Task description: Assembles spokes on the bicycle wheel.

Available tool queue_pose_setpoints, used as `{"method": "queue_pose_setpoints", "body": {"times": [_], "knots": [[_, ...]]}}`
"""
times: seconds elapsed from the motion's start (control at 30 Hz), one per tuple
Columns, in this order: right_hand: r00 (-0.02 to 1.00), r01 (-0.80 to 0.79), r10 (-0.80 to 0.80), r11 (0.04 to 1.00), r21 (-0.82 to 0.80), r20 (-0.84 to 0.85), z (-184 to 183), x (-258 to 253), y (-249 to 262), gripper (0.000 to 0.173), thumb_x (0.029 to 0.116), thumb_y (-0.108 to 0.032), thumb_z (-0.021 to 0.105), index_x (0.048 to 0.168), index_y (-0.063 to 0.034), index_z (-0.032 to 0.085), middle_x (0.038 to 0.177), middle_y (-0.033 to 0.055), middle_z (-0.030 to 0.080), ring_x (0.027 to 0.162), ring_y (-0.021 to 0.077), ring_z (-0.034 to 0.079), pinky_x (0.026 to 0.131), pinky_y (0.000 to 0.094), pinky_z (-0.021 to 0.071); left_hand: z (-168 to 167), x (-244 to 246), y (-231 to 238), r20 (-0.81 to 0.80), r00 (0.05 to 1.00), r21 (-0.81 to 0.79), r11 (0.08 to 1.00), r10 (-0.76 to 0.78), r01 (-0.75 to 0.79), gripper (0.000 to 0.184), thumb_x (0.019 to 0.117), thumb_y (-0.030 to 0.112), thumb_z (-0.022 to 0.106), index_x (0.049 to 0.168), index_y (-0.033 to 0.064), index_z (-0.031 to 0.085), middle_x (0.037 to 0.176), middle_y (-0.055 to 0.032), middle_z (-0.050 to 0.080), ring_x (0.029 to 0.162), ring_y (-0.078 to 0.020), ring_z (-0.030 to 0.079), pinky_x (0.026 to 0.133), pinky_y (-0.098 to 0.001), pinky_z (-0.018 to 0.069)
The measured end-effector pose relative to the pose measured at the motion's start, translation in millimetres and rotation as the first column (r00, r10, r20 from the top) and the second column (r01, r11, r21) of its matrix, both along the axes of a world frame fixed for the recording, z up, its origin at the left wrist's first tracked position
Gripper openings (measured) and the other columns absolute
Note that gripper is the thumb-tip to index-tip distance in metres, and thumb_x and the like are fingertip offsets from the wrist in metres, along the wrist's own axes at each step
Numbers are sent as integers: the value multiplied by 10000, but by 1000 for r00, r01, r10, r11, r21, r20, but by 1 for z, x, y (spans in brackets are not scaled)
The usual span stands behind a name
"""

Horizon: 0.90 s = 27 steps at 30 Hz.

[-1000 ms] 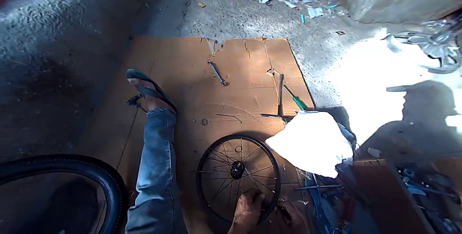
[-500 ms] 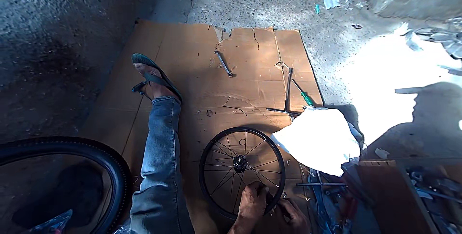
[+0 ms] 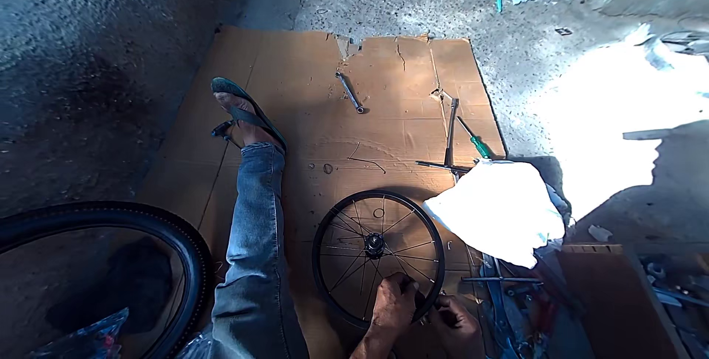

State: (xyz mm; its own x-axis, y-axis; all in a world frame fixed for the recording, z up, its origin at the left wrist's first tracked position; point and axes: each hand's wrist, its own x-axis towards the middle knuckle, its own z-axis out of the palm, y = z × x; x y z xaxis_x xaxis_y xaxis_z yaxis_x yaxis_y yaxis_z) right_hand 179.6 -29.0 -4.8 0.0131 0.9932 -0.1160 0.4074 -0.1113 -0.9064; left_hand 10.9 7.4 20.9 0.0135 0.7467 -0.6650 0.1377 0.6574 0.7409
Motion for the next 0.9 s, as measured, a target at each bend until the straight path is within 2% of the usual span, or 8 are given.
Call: {"method": "queue_pose_setpoints", "body": {"times": [0.1, 0.2, 0.3, 0.57, 0.73, 0.9], "knots": [[994, -46, 37, 995, 85, 107, -3, 0, -2, 130, 794, -94, 765, 913, -46, 745, 866, 45, 702, 620, 54, 646, 549, 221, 576, 0, 1, 2, -1, 1000, -13, 1000, -2, 2, 207, 1038, 233, 591, 1064, 53, 690, 903, -47, 750, 822, -140, 728, 815, -350, 598], [977, -91, 64, 988, 123, 205, -2, -2, -5, 99, 814, -123, 739, 890, -60, 752, 864, 36, 697, 642, 34, 649, 570, 199, 575, 0, 1, 1, -2, 1000, -15, 1000, -2, 2, 208, 1039, 228, 589, 1066, 48, 689, 913, -51, 751, 830, -142, 730, 824, -351, 598], [970, -114, 82, 985, 132, 230, -3, -1, -4, 97, 832, -143, 717, 891, -71, 745, 860, 28, 687, 652, 26, 641, 575, 192, 568, 0, 0, 0, -2, 1000, -10, 1000, -4, 4, 206, 1038, 229, 591, 1062, 50, 690, 906, -49, 752, 822, -137, 731, 817, -346, 602], [965, -103, 68, 987, 126, 252, -4, 2, 2, 135, 810, -200, 733, 887, -89, 746, 844, 10, 695, 638, 30, 636, 564, 208, 564, -2, 1, 1, 13, 1000, -11, 1000, 6, -5, 197, 1037, 221, 594, 1052, 48, 687, 896, -52, 753, 810, -140, 735, 805, -344, 608], [999, -27, 28, 999, -27, 29, 5, 0, -4, 137, 838, -85, 731, 966, -35, 731, 901, 63, 699, 628, 93, 661, 556, 258, 598, -1, 0, 2, -20, 1000, -10, 1000, -20, 20, 218, 1032, 247, 598, 1067, 56, 695, 909, -53, 738, 823, -141, 711, 814, -356, 583], [1000, -17, 17, 1000, -12, -17, 2, -2, -8, 136, 838, -74, 726, 969, -38, 719, 890, 57, 689, 611, 96, 652, 531, 251, 589, -1, -3, 1, 23, 1000, -23, 1000, -21, 22, 205, 1035, 232, 592, 1066, 50, 681, 893, -49, 748, 799, -139, 724, 790, -348, 599]]}}
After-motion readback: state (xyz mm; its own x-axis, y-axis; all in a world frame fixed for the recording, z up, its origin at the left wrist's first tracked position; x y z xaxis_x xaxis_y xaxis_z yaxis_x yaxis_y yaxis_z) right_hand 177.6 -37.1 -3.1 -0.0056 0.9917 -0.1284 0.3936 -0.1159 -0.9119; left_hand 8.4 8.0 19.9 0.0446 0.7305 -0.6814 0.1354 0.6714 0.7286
